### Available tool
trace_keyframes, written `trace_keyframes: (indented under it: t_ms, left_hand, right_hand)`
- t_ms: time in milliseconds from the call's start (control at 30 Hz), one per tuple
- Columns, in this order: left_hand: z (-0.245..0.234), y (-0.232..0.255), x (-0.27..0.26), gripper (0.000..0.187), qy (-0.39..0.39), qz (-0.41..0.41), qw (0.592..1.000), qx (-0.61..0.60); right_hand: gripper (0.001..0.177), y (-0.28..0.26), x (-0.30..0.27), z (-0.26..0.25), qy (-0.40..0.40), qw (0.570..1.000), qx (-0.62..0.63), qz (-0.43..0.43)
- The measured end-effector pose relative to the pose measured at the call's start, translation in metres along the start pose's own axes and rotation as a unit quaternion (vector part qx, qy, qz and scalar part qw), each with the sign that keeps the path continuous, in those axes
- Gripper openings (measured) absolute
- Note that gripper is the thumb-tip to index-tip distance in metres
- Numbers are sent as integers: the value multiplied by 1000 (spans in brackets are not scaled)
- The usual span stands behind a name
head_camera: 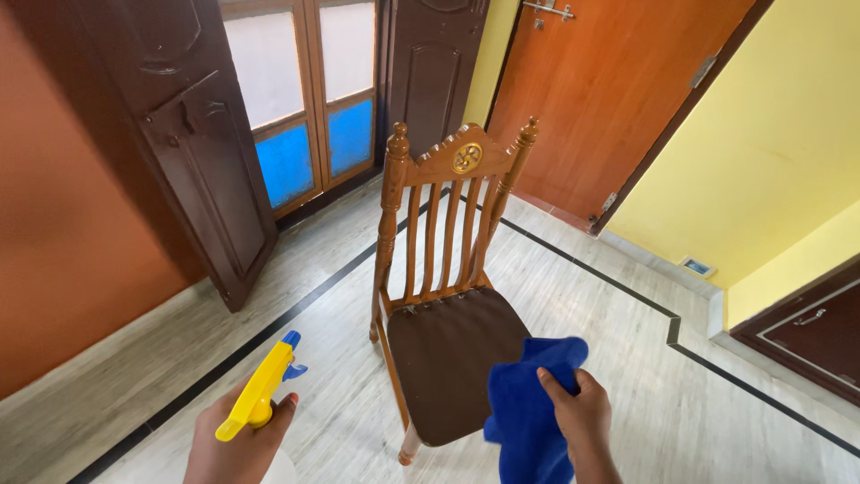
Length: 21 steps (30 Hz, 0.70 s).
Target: The person cleans a wooden chair using a spray bottle and a blue cloth. They spray the chair's backrest, seat, and legs, then wipe each section thoroughly with the cloth. The person moves the chair to a different location to continue cleaning the backrest and legs.
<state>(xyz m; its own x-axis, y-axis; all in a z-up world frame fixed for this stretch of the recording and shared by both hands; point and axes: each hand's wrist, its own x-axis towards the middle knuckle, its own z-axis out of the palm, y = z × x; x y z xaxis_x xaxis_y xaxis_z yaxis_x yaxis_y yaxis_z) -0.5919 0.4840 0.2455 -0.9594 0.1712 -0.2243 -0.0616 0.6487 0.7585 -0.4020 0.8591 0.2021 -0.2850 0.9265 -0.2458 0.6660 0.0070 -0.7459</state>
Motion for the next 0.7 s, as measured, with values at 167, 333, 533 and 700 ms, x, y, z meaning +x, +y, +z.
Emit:
trace_keyframes:
  t_ms: [167,333,533,700]
  left_hand:
    - [28,32,2,39,4,-8,1000,-14]
    - [53,60,0,36,20,28,998,-44]
    - [80,82,16,32,-25,2,997,-71]
    - [91,87,32,36,-25,-2,992,-123]
  right_hand:
    - [24,39,68,0,-111,970,208,58]
    - [39,40,89,-6,-168,942,276,92]
    - [49,25,96,-6,-214,915,329,92]
    - [49,12,108,2,-239,896,361,100]
